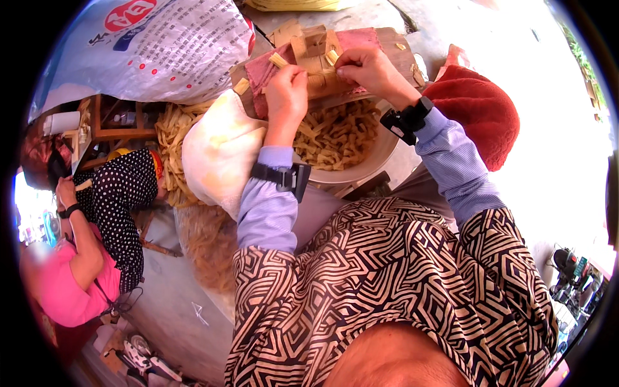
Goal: The person uses a small wooden board to shape and fold strips of dough by hand, dropping each piece into a large bowl.
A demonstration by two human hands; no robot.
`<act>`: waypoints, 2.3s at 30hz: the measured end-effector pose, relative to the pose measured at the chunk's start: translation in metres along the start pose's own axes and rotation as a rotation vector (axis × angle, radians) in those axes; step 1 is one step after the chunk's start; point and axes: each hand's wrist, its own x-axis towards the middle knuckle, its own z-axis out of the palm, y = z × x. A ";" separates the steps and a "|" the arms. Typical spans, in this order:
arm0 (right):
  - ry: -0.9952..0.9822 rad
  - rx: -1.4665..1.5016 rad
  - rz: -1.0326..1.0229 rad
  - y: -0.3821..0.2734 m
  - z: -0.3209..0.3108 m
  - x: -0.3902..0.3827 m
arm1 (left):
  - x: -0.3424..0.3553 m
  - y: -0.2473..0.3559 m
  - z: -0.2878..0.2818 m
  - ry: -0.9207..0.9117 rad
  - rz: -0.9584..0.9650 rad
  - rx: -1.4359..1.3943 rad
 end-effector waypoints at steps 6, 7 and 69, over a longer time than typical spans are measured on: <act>0.102 -0.141 -0.309 -0.008 0.001 -0.012 | -0.013 0.004 -0.015 0.023 -0.037 0.317; 0.134 -0.051 -0.428 -0.014 0.003 -0.018 | -0.020 0.008 -0.016 -0.006 -0.056 0.237; -0.182 0.560 0.455 0.027 0.054 -0.084 | -0.093 0.044 0.019 -0.191 0.071 0.026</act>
